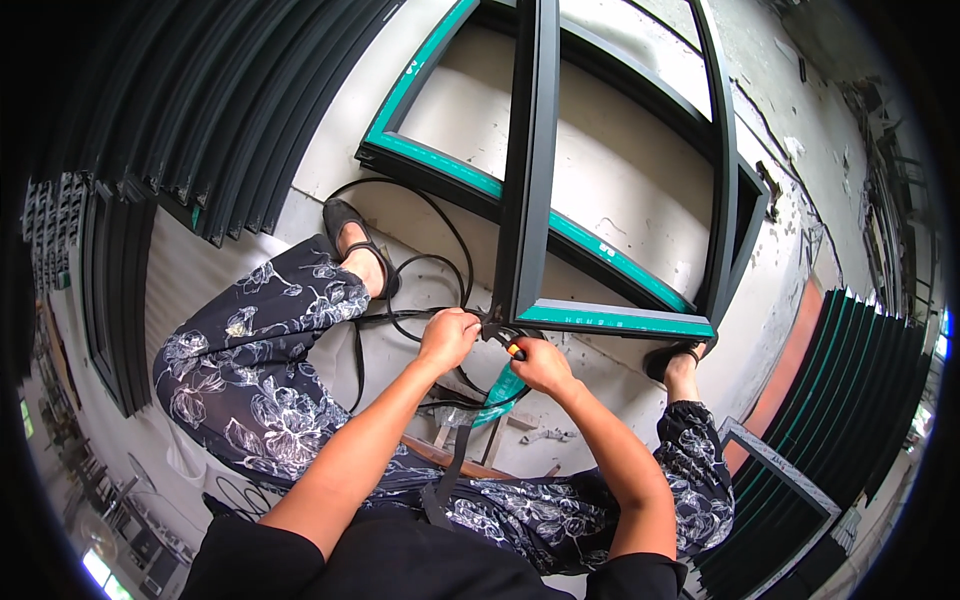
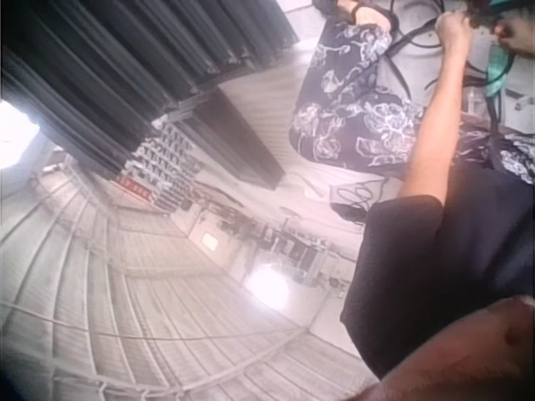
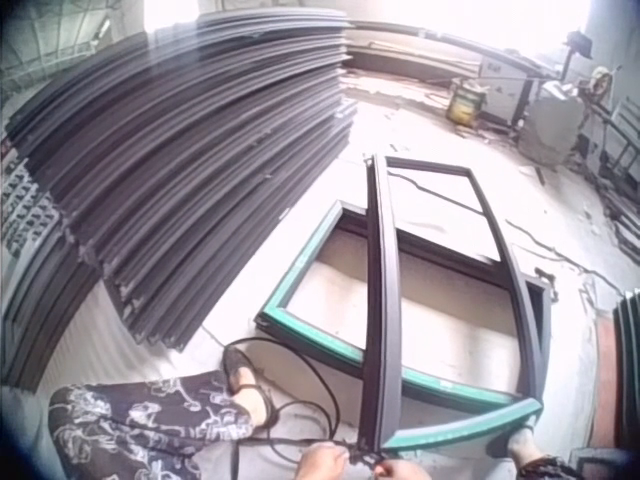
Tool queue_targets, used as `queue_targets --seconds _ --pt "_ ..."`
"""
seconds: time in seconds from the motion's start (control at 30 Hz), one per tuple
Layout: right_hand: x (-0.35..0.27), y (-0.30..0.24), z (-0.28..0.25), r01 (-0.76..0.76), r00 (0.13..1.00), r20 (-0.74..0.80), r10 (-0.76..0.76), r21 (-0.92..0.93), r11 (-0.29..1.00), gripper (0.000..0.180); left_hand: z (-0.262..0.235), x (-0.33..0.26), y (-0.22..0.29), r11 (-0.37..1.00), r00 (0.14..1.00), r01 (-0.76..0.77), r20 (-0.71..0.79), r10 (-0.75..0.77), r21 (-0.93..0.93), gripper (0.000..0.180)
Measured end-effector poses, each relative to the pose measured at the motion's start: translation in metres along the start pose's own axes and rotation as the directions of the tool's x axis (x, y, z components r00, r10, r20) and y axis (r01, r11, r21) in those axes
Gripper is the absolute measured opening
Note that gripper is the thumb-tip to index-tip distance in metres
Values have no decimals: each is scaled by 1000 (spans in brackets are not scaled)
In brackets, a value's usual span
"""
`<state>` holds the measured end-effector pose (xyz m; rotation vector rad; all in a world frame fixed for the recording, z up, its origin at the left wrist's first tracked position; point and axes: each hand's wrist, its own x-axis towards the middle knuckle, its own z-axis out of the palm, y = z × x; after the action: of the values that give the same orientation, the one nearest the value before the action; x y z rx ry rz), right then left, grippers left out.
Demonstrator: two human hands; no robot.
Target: The person inserts a black rubber sealing strip into the groove along the inner edge of a rectangular metal frame by hand, uses pliers to press the strip into the corners and cut the excess, and then places a second metal frame on top of the first one.
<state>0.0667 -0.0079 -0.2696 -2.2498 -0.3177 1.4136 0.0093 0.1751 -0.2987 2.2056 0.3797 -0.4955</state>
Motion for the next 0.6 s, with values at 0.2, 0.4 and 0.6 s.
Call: queue_targets --seconds 0.2,0.4,0.6 --pt "4 7 4 45 999 -19 -45 -8 999 23 -1 -2 3 995 997 -69 -24 71 79 13" --pt "7 10 6 71 997 -29 -73 -47 996 26 1 -3 6 984 994 -87 -51 95 154 13" --pt "5 1 2 75 995 -56 -79 -81 994 23 5 -2 1 979 993 -94 -52 104 179 12"
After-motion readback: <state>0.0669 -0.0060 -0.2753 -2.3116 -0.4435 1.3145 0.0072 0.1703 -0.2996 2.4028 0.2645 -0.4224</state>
